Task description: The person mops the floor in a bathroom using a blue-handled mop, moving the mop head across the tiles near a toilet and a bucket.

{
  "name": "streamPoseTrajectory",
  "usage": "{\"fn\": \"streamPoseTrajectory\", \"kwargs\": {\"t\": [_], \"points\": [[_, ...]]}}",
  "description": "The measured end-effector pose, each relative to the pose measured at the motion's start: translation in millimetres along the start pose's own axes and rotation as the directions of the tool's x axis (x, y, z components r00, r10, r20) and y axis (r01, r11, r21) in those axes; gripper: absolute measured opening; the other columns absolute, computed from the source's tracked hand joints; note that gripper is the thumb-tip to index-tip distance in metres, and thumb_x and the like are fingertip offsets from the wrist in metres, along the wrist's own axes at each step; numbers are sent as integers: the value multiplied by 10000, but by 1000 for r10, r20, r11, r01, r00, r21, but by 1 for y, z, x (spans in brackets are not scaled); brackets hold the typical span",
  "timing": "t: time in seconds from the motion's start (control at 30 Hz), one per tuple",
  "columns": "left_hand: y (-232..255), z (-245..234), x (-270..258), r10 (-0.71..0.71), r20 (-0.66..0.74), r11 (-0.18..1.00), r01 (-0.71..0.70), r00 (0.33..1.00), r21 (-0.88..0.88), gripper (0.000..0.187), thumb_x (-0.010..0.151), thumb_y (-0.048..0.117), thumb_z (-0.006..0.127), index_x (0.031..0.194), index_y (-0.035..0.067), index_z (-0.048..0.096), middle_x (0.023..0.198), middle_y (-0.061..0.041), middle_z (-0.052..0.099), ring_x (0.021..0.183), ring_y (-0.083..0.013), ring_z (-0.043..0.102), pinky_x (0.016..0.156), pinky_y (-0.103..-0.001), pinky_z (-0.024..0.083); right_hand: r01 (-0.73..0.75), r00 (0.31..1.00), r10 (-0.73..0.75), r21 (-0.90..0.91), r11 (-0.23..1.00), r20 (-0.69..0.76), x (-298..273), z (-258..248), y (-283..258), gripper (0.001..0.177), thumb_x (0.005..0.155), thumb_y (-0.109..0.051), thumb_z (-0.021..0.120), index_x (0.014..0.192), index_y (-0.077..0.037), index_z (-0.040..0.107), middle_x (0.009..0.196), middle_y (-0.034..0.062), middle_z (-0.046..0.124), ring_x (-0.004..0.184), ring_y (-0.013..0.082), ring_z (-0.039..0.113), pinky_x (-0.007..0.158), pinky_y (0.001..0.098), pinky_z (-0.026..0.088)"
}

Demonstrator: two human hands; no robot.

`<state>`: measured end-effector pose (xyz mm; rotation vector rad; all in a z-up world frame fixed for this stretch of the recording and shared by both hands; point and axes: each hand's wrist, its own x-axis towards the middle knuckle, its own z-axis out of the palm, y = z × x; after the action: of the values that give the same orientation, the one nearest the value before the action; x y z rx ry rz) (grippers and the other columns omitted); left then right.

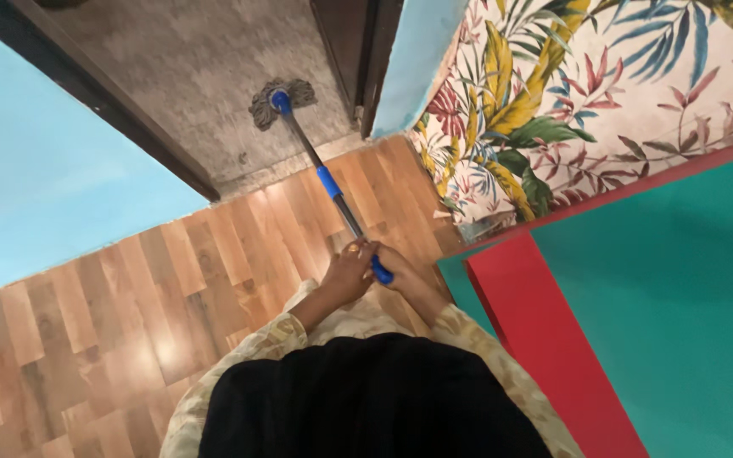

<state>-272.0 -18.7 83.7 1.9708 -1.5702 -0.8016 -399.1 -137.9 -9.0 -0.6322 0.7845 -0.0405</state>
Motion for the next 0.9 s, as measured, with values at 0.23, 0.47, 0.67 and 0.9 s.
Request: {"fn": "streamPoseTrajectory", "kwargs": {"t": [0.23,0.47,0.67,0.9], "points": [[24,-88,-8,59,80,995,-65,995,76,1042,682,464,882,1464,24,352,1436,-250,473,1380,-429,403,1033,-603,319,-13,999,14,-1,1000,46,18,50,-21,186,1040,-282,556,1044,-115,638,748,2,634,544,100,572,437,243,447],[98,-100,-40,425,-149,854,-450,893,-262,827,832,608,760,1387,38,533,1238,-186,670,1240,-381,618,1158,-535,359,-323,924,343,132,937,-172,-167,74,-76,182,1034,-244,468,999,-108,583,669,21,553,521,120,536,403,265,414],[86,-85,-7,508,9,830,-487,861,-272,798,847,628,731,1335,23,549,1110,-195,661,1130,-415,620,1162,-588,335,-334,934,352,202,921,-59,-177,62,-87,190,1038,-225,451,958,-85,553,680,32,571,475,143,541,371,291,423],[24,-113,19,378,-47,850,-367,924,-377,770,818,585,757,1369,83,566,1207,-182,667,1139,-416,599,1118,-555,384,-146,982,168,211,966,-89,-84,81,-92,204,1023,-156,467,1165,-59,577,730,60,580,526,119,556,282,247,353]]}}
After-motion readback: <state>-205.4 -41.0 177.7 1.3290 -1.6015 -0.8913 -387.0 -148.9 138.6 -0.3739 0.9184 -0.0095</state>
